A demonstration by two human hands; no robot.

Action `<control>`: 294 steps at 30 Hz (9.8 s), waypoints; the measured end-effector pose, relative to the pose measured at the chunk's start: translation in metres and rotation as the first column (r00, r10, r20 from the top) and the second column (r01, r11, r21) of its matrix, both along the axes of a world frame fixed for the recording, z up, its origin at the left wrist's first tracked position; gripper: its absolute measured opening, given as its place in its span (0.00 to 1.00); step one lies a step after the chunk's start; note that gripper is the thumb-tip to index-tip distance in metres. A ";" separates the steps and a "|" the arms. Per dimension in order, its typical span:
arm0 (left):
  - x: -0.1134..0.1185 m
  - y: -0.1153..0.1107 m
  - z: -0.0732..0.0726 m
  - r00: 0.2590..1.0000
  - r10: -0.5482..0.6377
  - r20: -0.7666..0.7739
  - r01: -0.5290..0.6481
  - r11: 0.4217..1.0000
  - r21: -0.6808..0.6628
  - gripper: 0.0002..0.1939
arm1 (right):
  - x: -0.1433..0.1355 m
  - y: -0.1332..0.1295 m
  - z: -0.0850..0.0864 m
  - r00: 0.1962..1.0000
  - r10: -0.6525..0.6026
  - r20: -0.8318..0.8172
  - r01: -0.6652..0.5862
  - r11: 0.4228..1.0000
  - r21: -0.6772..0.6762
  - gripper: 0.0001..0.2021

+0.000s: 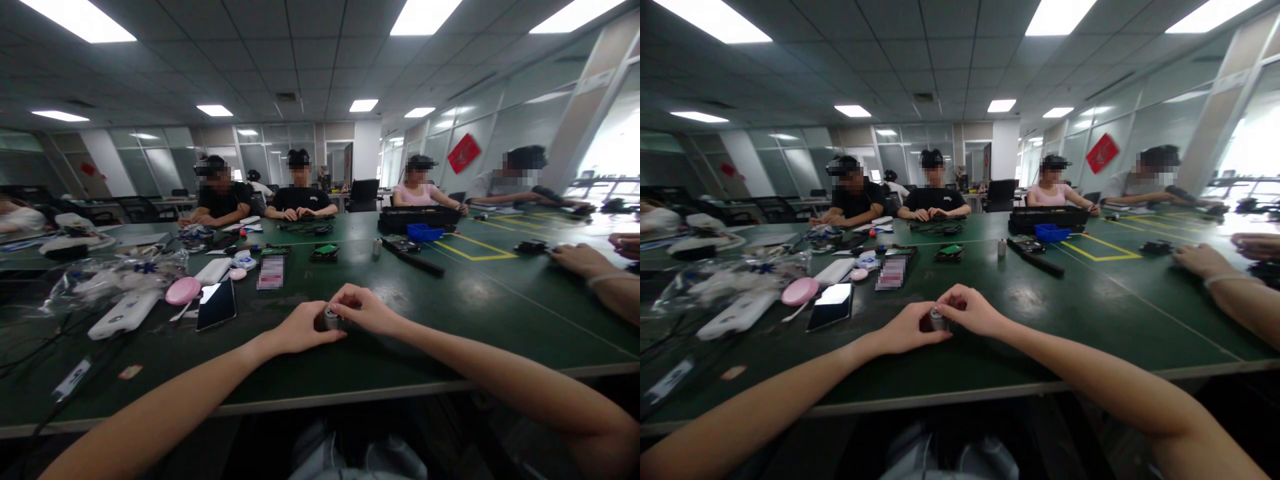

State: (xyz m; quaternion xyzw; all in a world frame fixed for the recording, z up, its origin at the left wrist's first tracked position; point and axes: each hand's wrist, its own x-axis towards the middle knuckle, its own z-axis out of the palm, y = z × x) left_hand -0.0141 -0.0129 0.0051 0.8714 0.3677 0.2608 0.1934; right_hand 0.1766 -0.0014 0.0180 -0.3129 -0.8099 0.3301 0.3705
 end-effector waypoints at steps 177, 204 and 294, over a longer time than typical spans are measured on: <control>0.000 -0.002 0.004 0.999 -0.032 -0.003 0.032 0.999 -0.016 0.21 | 0.049 0.052 -0.006 0.952 0.283 0.118 -0.250 0.940 -0.230 0.26; 0.000 0.000 -0.002 1.000 -0.006 0.018 0.006 1.000 -0.014 0.23 | -0.004 -0.001 0.004 0.973 0.091 -0.214 -0.055 0.985 0.166 0.10; 0.000 -0.001 0.000 0.998 -0.041 0.038 0.043 0.998 -0.048 0.22 | -0.002 -0.005 0.014 0.992 0.122 -0.041 -0.114 0.981 0.156 0.07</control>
